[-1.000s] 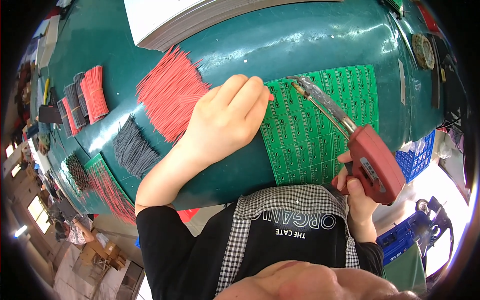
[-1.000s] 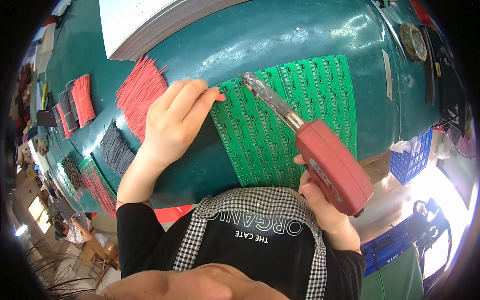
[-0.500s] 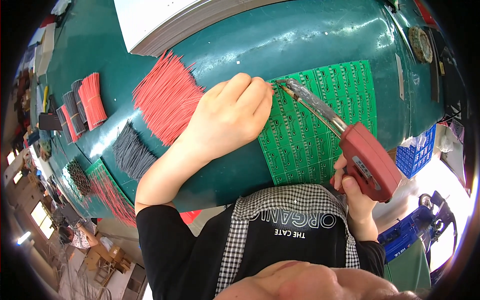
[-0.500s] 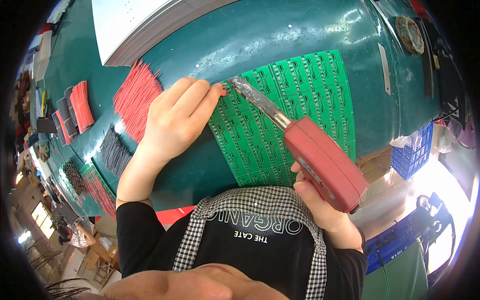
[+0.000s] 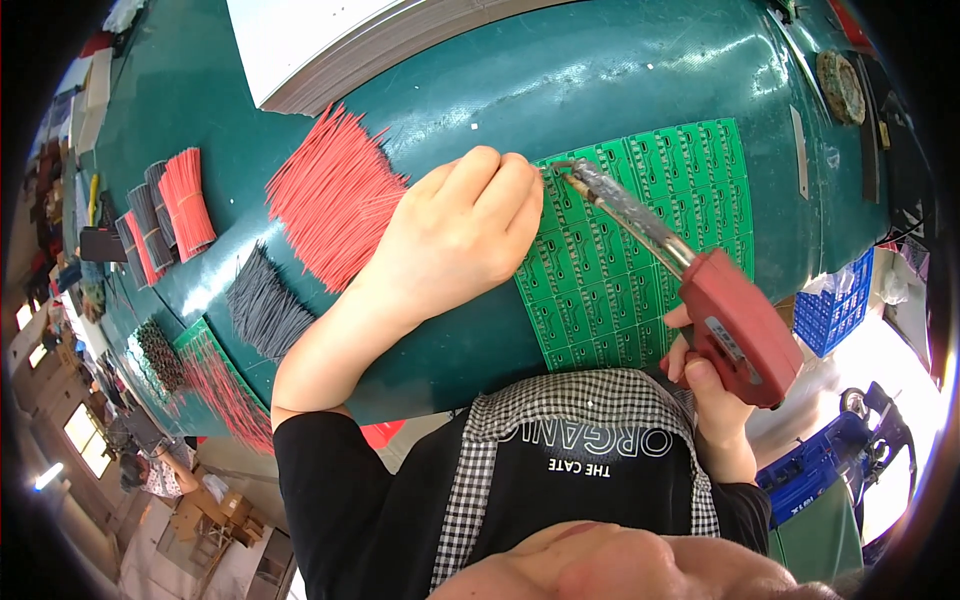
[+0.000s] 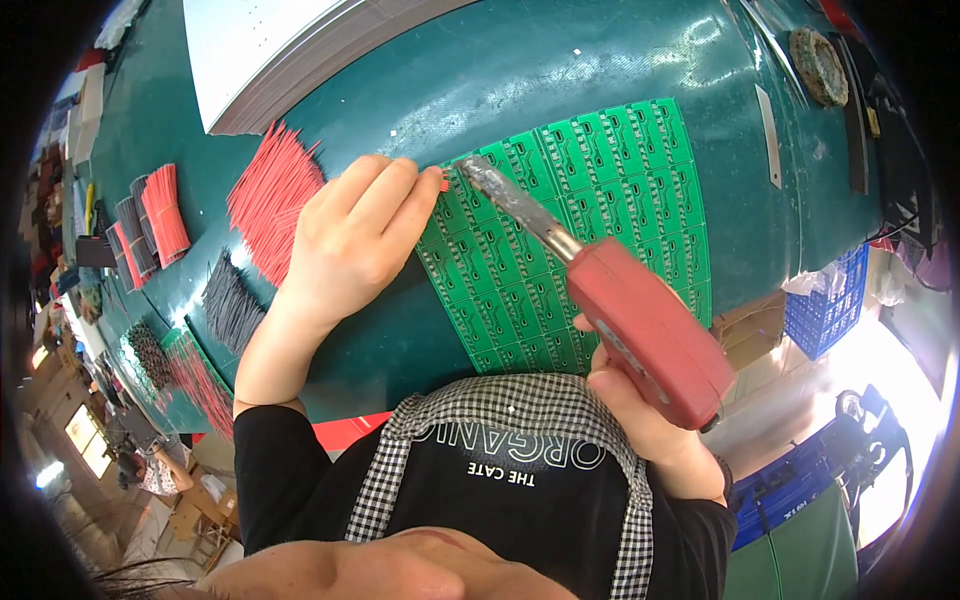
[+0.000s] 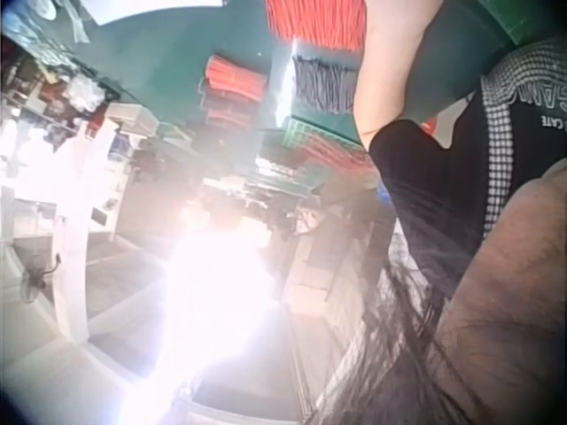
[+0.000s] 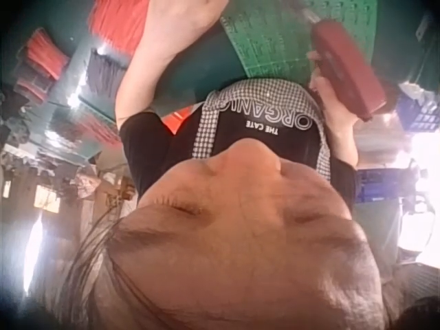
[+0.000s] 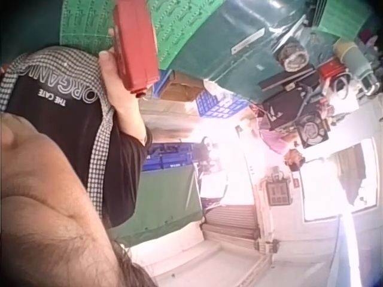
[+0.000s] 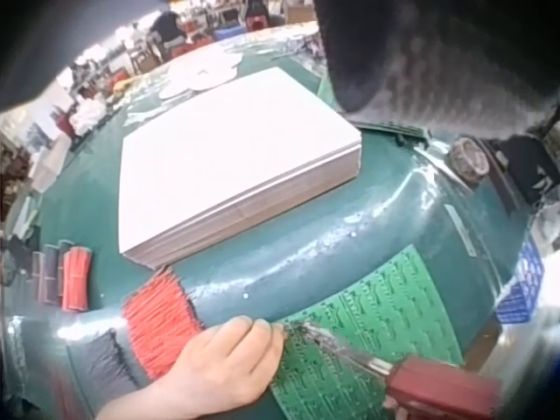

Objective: Soldering bundles of red and black wires onto a green printed circuit board array.

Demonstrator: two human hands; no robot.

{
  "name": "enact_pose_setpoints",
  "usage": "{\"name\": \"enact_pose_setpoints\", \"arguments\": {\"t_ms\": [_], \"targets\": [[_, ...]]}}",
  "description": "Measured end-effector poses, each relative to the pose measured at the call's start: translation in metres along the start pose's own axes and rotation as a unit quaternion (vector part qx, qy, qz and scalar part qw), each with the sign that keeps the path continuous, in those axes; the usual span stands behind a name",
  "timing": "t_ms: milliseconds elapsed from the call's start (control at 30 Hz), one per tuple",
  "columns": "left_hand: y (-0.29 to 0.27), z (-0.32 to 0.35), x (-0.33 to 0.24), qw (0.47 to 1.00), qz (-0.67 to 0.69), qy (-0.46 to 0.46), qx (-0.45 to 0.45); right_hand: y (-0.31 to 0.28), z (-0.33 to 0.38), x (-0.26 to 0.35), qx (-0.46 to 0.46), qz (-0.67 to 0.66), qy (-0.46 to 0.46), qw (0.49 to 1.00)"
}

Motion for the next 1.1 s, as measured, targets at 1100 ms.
{"name": "enact_pose_setpoints", "arguments": {"t_ms": [1100], "targets": [[0.008,-0.014,0.002,0.998,0.049,-0.009,-0.026,-0.017,0.003,-0.002,-0.029,0.058,-0.044,0.997]]}}
Point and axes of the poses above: each hand's wrist, its own z-axis away from the middle knuckle, its own y-axis out of the palm, x = y × z, the point moved 8 cm from there along -z, towards the middle knuckle, and after that the axes turned 6 degrees about y, right-handed, at the moved point
